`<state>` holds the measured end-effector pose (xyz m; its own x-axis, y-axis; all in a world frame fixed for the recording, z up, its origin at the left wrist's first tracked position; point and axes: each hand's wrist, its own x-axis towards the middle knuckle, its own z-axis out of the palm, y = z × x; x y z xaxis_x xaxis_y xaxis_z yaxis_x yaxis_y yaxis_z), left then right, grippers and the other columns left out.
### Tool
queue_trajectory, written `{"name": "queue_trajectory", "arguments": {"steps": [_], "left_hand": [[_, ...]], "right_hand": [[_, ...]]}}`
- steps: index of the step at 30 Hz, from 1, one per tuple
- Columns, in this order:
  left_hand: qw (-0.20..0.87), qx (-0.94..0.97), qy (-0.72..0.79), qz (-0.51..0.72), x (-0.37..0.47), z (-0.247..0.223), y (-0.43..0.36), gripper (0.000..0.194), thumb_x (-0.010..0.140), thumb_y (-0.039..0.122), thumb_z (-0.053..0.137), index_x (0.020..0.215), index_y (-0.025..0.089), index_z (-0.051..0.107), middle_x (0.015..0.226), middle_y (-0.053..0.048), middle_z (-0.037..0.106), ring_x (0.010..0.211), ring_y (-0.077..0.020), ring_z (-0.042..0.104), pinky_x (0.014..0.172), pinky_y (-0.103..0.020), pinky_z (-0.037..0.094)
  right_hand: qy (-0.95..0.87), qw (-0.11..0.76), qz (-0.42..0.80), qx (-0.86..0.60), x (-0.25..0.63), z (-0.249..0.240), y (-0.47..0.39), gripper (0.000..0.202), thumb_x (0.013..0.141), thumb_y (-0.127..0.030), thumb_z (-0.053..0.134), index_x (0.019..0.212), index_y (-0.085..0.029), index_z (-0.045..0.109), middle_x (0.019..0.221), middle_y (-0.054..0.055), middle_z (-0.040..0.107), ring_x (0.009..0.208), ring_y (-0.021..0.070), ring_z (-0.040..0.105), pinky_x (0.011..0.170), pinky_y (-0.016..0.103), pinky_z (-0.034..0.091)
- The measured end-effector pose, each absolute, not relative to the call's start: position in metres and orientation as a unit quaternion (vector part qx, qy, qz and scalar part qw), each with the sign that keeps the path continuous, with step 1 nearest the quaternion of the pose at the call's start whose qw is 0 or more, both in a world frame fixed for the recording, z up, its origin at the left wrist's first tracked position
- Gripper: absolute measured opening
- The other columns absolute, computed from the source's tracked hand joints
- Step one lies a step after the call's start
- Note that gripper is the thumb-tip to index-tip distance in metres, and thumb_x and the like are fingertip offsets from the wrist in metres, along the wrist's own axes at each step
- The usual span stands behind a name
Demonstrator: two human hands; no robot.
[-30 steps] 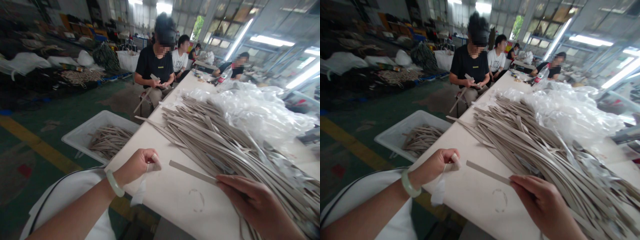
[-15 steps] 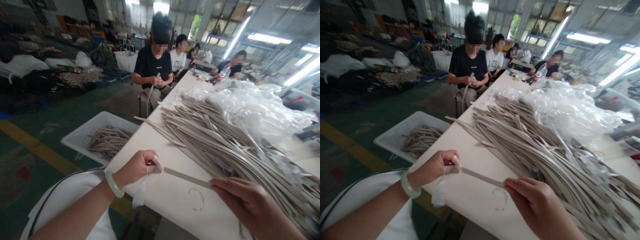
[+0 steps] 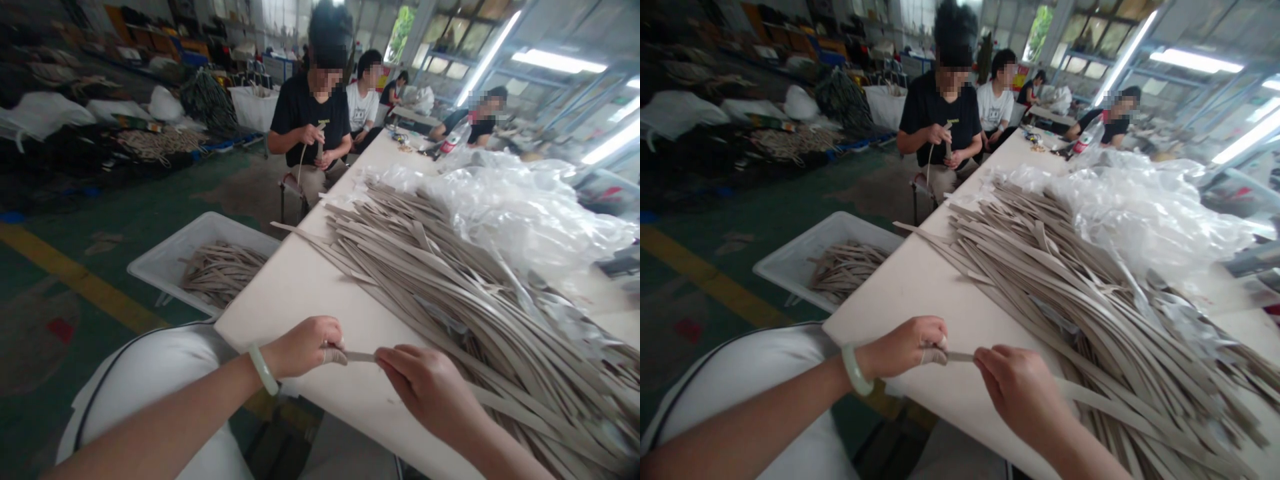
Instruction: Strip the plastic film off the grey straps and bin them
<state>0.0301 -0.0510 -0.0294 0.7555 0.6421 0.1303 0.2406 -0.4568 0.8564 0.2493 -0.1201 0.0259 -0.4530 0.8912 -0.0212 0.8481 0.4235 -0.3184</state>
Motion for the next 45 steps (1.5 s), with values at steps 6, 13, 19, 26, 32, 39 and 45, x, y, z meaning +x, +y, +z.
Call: {"name": "queue_trajectory", "arguments": {"steps": [6, 13, 19, 26, 32, 39, 45], "left_hand": [[0.425, 0.845, 0.262, 0.193, 0.024, -0.033, -0.050, 0.016, 0.083, 0.021, 0.063, 0.070, 0.013, 0.066, 0.077, -0.003, 0.060, 0.077, -0.0139, 0.054, 0.071, -0.022, 0.040], [0.451, 0.837, 0.263, 0.166, 0.037, -0.032, -0.054, 0.012, 0.077, 0.014, 0.067, 0.066, 0.011, 0.067, 0.073, -0.003, 0.060, 0.073, -0.0127, 0.054, 0.068, -0.021, 0.039], [0.510, 0.803, 0.255, 0.173, 0.046, -0.032, -0.063, 0.008, 0.074, 0.012, 0.067, 0.066, 0.011, 0.069, 0.068, -0.001, 0.059, 0.068, -0.0105, 0.053, 0.063, -0.020, 0.037], [0.546, 0.774, 0.267, 0.178, 0.055, -0.035, -0.066, 0.011, 0.072, 0.018, 0.069, 0.064, 0.010, 0.069, 0.064, 0.000, 0.055, 0.064, -0.0097, 0.050, 0.057, -0.020, 0.034], [0.540, 0.776, 0.272, 0.176, 0.053, -0.035, -0.073, 0.012, 0.072, 0.018, 0.067, 0.064, 0.009, 0.070, 0.062, 0.000, 0.054, 0.063, -0.0097, 0.050, 0.058, -0.020, 0.034], [0.539, 0.780, 0.271, 0.168, 0.079, -0.038, -0.082, 0.021, 0.074, 0.027, 0.066, 0.063, 0.010, 0.069, 0.057, 0.001, 0.051, 0.058, -0.0090, 0.047, 0.053, -0.020, 0.031], [0.485, 0.808, 0.290, 0.167, 0.076, -0.031, -0.072, 0.021, 0.072, 0.025, 0.066, 0.056, 0.011, 0.065, 0.056, 0.001, 0.051, 0.058, -0.0088, 0.046, 0.055, -0.021, 0.031]], "right_hand": [[-0.797, 0.054, 0.253, -0.546, 0.264, 0.009, -0.129, 0.023, 0.094, -0.032, 0.044, 0.104, -0.020, 0.061, 0.080, 0.005, 0.068, 0.068, 0.0160, 0.060, 0.061, 0.025, 0.036], [-0.789, -0.006, 0.237, -0.567, 0.270, 0.017, -0.130, 0.030, 0.095, -0.031, 0.040, 0.074, -0.020, 0.059, 0.068, 0.003, 0.063, 0.063, 0.0151, 0.054, 0.058, 0.026, 0.030], [-0.797, -0.021, 0.296, -0.527, 0.259, 0.024, -0.133, 0.018, 0.088, -0.030, 0.050, 0.078, -0.019, 0.060, 0.072, 0.003, 0.064, 0.064, 0.0146, 0.055, 0.058, 0.024, 0.030], [-0.784, -0.047, 0.252, -0.566, 0.278, 0.036, -0.136, 0.027, 0.090, -0.030, 0.047, 0.067, -0.019, 0.058, 0.061, 0.001, 0.060, 0.056, 0.0122, 0.047, 0.055, 0.025, 0.026], [-0.786, -0.040, 0.269, -0.555, 0.267, 0.036, -0.141, 0.026, 0.090, -0.032, 0.047, 0.070, -0.020, 0.059, 0.062, 0.001, 0.060, 0.054, 0.0114, 0.047, 0.053, 0.024, 0.025], [-0.772, -0.042, 0.278, -0.571, 0.281, 0.038, -0.147, 0.027, 0.087, -0.029, 0.050, 0.063, -0.019, 0.057, 0.058, 0.000, 0.059, 0.054, 0.0113, 0.048, 0.052, 0.024, 0.026], [-0.726, -0.062, 0.312, -0.609, 0.323, 0.029, -0.158, 0.028, 0.085, -0.038, 0.051, 0.067, -0.019, 0.058, 0.060, 0.000, 0.060, 0.055, 0.0127, 0.051, 0.051, 0.023, 0.030]]}}
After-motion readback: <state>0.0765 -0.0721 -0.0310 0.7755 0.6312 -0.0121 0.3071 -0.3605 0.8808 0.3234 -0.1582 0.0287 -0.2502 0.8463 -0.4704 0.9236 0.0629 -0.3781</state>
